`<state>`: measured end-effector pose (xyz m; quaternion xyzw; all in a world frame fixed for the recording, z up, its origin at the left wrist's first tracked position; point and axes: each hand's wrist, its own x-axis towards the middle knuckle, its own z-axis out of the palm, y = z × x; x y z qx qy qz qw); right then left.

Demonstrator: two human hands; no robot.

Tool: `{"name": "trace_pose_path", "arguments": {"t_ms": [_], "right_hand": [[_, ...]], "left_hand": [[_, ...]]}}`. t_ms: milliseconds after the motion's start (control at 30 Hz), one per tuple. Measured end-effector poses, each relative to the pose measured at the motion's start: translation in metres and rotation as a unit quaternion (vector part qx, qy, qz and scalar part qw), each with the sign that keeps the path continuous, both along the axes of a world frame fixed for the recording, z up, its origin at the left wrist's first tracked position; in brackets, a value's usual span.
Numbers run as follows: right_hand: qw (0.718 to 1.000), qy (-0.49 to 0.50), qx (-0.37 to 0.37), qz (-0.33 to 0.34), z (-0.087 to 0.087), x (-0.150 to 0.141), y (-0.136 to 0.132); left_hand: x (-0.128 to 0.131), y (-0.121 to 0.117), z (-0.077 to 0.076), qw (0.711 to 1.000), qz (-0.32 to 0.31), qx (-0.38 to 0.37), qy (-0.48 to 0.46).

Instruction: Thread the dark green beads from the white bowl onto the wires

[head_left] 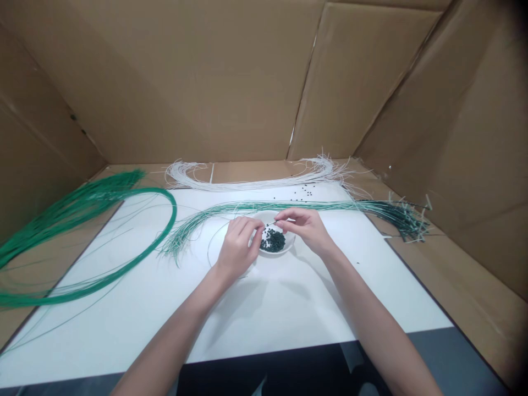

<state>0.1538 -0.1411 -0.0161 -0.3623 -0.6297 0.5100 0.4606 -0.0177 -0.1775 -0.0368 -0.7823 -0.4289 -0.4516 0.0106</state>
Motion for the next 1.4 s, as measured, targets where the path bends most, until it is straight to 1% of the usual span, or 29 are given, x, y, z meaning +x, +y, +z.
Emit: {"name": "trace_pose_path", "arguments": {"t_ms": [267, 567, 800, 1067, 1400], "right_hand": [[1.000, -0.014, 0.006, -0.009, 0.0002, 0.0004, 0.0000], [1.000, -0.020, 0.004, -0.019, -0.0029, 0.0010, 0.0017], [1.000, -0.023, 0.007, -0.020, -0.0051, 0.0016, 0.0023], [1.000, -0.007, 0.000, -0.009, -0.0022, 0.0013, 0.0010], [1.000, 0.007, -0.015, -0.010, 0.0006, 0.0010, 0.0009]], "left_hand": [[0.0003, 0.0001, 0.0000, 1.000, 0.000, 0.005, 0.004], [-0.0005, -0.0008, -0.0004, 0.999, 0.002, 0.026, 0.043], [0.0000, -0.0008, 0.0005, 0.998, 0.000, 0.032, 0.056], [0.0004, -0.0001, -0.0011, 1.000, 0.000, 0.010, -0.006], [0.0010, -0.0019, 0.0008, 1.000, -0.005, 0.021, -0.022]]}}
